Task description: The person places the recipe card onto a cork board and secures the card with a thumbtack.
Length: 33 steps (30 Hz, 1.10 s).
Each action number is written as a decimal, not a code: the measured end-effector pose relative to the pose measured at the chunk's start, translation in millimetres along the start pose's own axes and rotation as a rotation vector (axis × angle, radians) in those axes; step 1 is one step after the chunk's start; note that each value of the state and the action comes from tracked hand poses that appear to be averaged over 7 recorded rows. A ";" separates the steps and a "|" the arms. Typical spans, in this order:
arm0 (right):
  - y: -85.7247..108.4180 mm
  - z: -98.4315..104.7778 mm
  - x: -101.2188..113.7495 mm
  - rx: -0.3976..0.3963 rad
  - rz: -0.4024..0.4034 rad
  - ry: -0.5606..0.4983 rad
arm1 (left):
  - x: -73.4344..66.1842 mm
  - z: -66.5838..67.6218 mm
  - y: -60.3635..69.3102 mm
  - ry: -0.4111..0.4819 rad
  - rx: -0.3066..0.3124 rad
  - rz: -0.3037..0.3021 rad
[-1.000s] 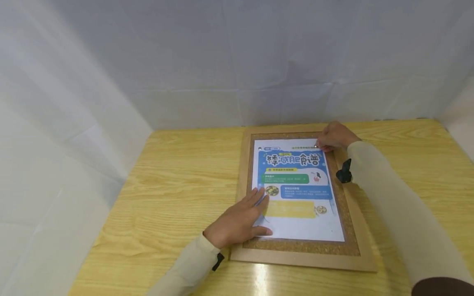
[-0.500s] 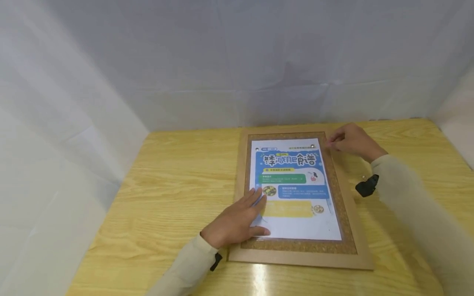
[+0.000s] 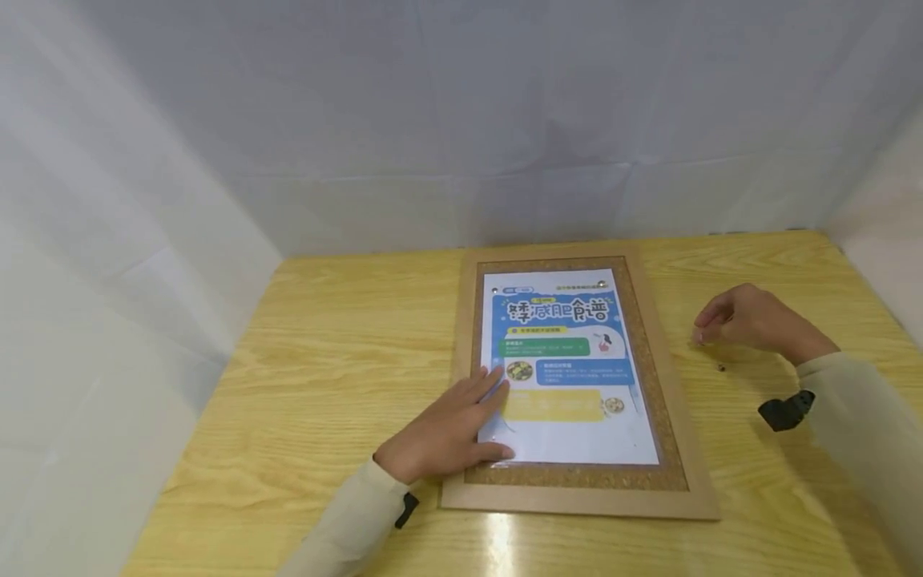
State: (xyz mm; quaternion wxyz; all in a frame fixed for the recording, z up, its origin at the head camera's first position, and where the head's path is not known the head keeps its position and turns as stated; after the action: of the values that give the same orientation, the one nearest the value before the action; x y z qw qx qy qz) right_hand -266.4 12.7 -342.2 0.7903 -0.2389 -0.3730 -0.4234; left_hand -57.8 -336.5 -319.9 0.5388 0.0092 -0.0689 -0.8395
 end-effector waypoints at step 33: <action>-8.2 -44.3 62.5 -0.066 0.157 -0.073 | 6.4 -7.6 19.1 -0.004 -0.006 0.056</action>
State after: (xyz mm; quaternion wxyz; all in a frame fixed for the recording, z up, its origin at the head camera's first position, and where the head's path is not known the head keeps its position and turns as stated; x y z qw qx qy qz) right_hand -233.5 -53.0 -319.2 0.7987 -0.3085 -0.3674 -0.3633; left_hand -42.5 -351.0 -324.7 0.5619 0.0038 -0.0677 -0.8244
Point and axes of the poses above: each hand's wrist, its own y-axis away from the middle knuckle, its own z-axis out of the back of the hand, x = y × z, the point moved 5 cm from there along -y, towards the middle knuckle, and after that the axes turned 12 degrees about -y, right-handed, at the moved point
